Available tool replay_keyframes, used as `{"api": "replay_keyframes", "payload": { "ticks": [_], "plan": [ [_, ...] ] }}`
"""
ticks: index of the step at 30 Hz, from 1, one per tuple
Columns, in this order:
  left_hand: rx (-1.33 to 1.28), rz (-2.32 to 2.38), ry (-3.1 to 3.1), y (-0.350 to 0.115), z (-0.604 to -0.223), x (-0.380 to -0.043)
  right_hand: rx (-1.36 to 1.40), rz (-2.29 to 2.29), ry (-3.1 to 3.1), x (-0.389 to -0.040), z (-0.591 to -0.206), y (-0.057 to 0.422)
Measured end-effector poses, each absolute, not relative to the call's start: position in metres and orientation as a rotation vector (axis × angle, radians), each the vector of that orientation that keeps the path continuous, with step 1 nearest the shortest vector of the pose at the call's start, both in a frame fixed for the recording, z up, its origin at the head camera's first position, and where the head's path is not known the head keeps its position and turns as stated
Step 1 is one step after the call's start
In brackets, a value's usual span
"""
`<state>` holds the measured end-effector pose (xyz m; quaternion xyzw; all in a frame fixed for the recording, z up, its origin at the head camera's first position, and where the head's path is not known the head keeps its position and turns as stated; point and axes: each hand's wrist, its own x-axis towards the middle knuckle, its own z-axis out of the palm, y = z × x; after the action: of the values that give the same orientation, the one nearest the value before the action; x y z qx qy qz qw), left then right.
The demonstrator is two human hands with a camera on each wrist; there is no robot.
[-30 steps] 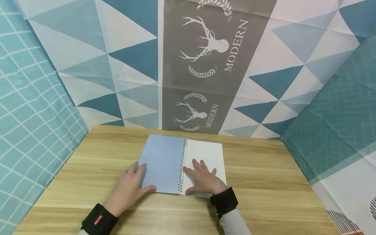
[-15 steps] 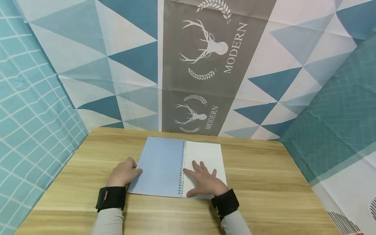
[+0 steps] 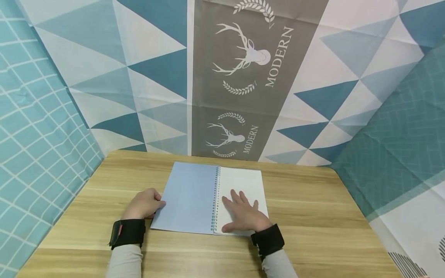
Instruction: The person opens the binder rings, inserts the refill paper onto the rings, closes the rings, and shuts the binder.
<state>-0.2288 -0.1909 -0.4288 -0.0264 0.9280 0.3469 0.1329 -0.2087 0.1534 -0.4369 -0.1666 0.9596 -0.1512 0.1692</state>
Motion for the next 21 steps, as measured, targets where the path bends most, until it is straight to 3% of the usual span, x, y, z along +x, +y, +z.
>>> {"api": "replay_keyframes", "payload": {
  "ticks": [8,21],
  "plan": [
    [-0.074,1.039,2.653,-0.188,-0.428,-0.229,-0.241,-0.477,2.767,-0.213,-0.443,0.191],
    [-0.026,1.03,2.654,-0.193,-0.419,-0.227,-0.344,-0.579,2.765,-0.218,-0.439,0.197]
  ]
}}
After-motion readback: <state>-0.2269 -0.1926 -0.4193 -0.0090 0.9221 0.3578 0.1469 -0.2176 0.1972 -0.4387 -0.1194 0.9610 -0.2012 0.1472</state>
